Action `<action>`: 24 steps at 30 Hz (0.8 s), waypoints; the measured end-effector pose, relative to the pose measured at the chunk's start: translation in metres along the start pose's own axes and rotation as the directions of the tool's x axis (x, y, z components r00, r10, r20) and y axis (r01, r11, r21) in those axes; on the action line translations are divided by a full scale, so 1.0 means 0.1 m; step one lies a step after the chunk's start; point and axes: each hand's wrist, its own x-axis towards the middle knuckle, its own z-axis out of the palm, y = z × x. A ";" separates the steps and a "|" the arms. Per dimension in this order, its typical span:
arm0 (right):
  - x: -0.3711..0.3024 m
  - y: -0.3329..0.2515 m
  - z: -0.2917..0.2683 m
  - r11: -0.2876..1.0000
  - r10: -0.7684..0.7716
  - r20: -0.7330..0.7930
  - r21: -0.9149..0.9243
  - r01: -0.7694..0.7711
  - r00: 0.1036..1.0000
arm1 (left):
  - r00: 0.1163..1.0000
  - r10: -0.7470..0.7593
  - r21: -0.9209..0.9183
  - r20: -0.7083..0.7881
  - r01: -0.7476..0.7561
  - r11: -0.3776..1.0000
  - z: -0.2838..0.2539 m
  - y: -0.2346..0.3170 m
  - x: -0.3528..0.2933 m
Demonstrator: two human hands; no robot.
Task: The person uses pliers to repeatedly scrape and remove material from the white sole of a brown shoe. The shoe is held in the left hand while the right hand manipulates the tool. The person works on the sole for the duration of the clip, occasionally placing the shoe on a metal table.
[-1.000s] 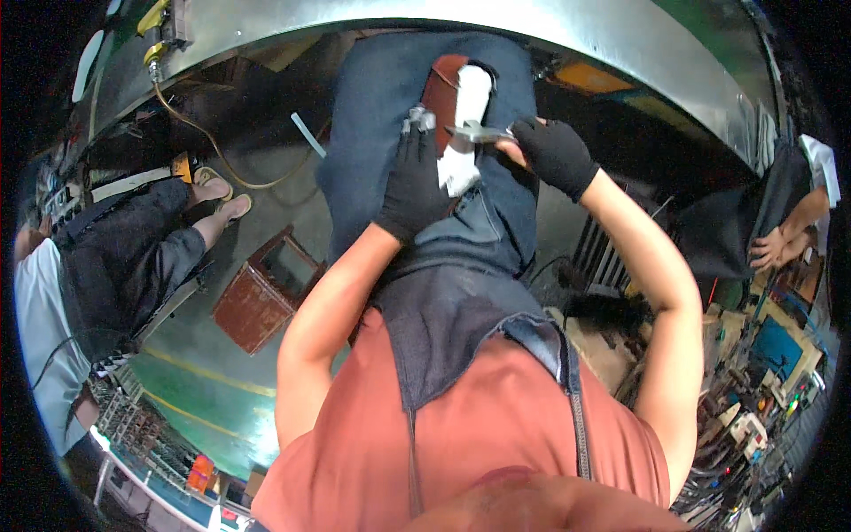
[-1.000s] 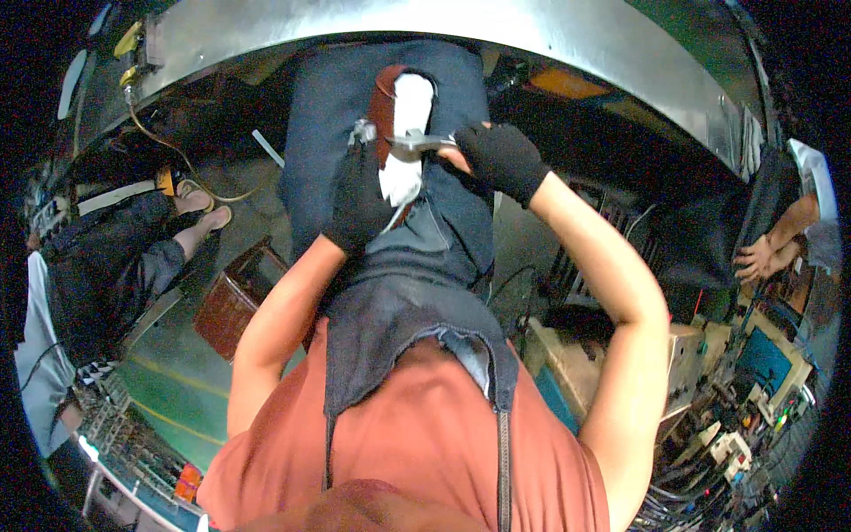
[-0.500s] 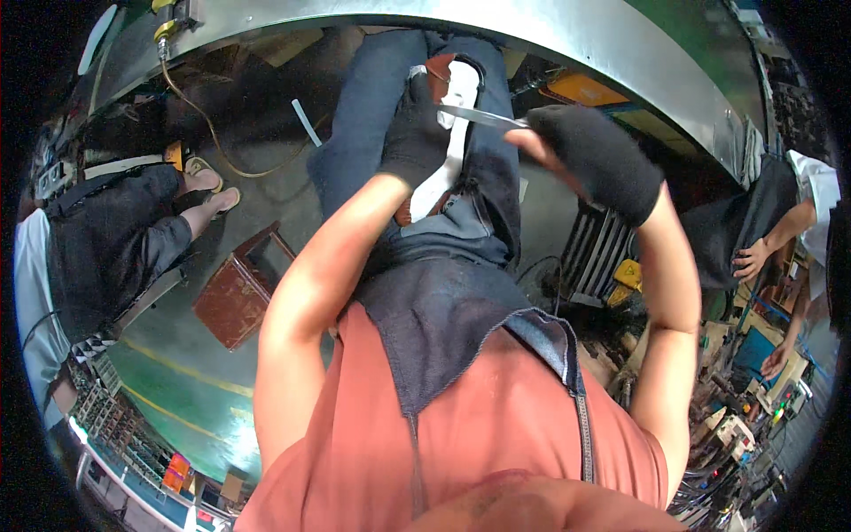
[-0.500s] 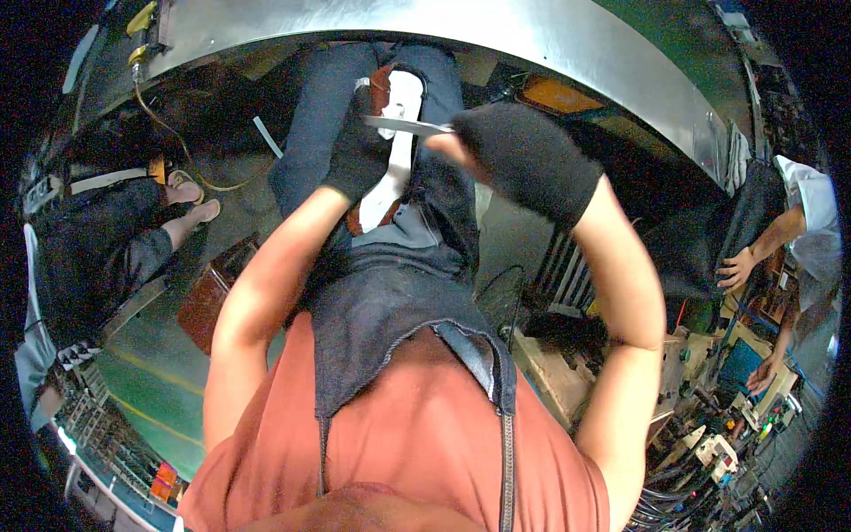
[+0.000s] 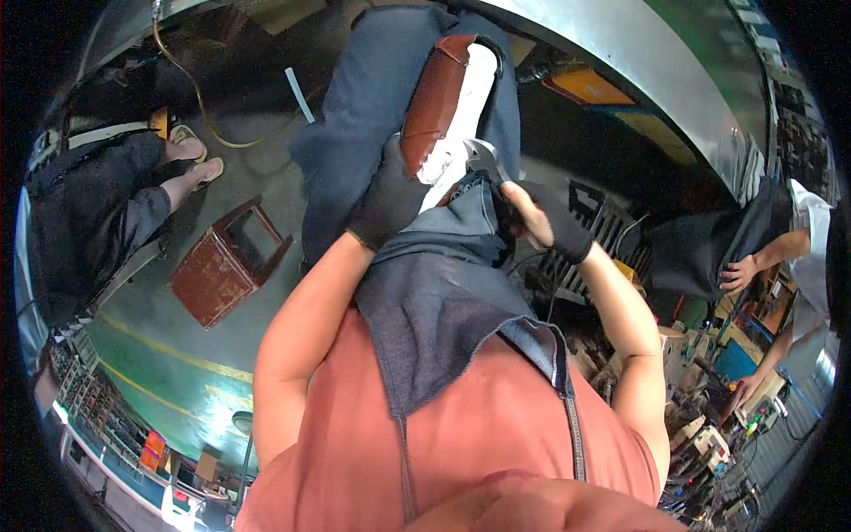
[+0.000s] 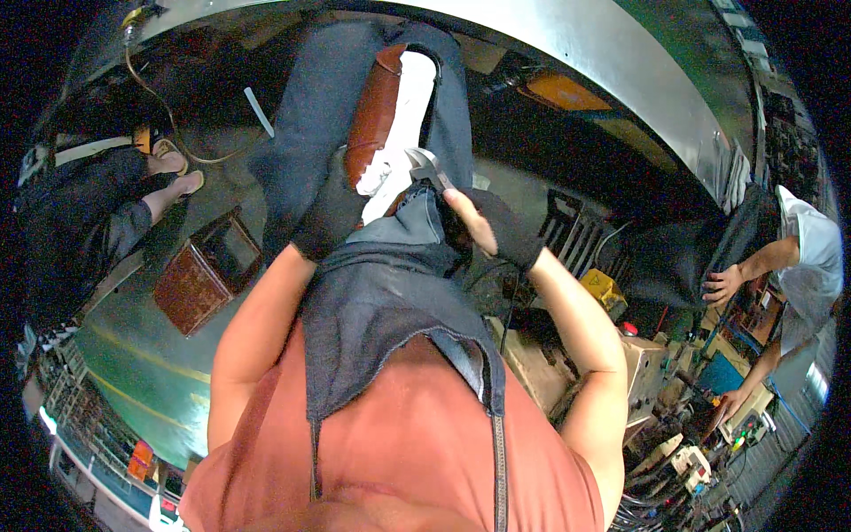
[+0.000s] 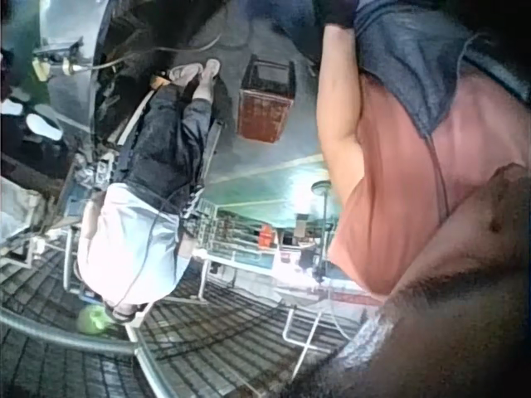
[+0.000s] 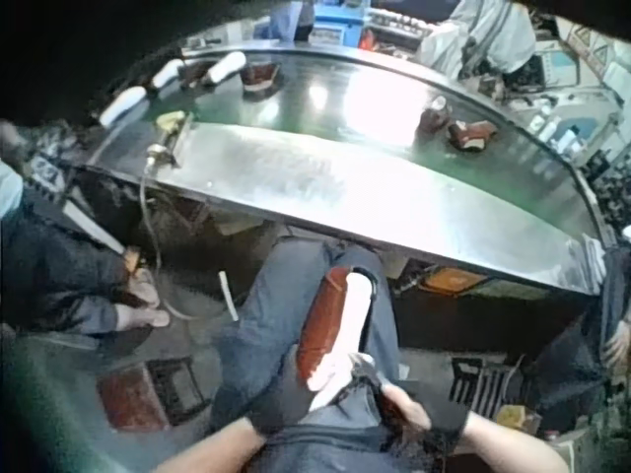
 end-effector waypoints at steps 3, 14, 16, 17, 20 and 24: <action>-0.02 -0.17 -0.16 0.997 0.024 0.027 -0.078 -0.022 0.999 | 0.993 -0.067 -0.209 0.099 0.086 0.974 -0.10 -0.03 0.03; -0.06 -0.42 -0.36 0.958 0.134 0.003 -0.257 -0.128 0.991 | 0.996 0.001 0.209 -0.093 0.018 0.978 0.14 -0.10 0.12; -0.14 -0.62 -0.34 0.967 -0.040 -0.025 -0.253 0.032 0.999 | 0.982 0.151 0.224 -0.113 -0.123 0.967 0.15 -0.28 0.14; -0.21 -0.73 -0.27 0.961 -0.118 -0.044 -0.256 0.103 0.992 | 0.994 0.087 0.163 -0.064 -0.076 0.984 0.14 -0.35 0.13; -0.04 -0.56 -0.07 0.720 -0.616 -0.024 -0.425 0.549 0.788 | 0.997 0.057 -0.005 0.057 -0.056 0.998 0.16 -0.43 0.17; -0.03 -0.46 -0.07 0.885 -0.169 -0.070 -0.451 0.119 0.983 | 0.988 0.156 -0.036 -0.023 -0.157 0.987 0.17 -0.33 0.09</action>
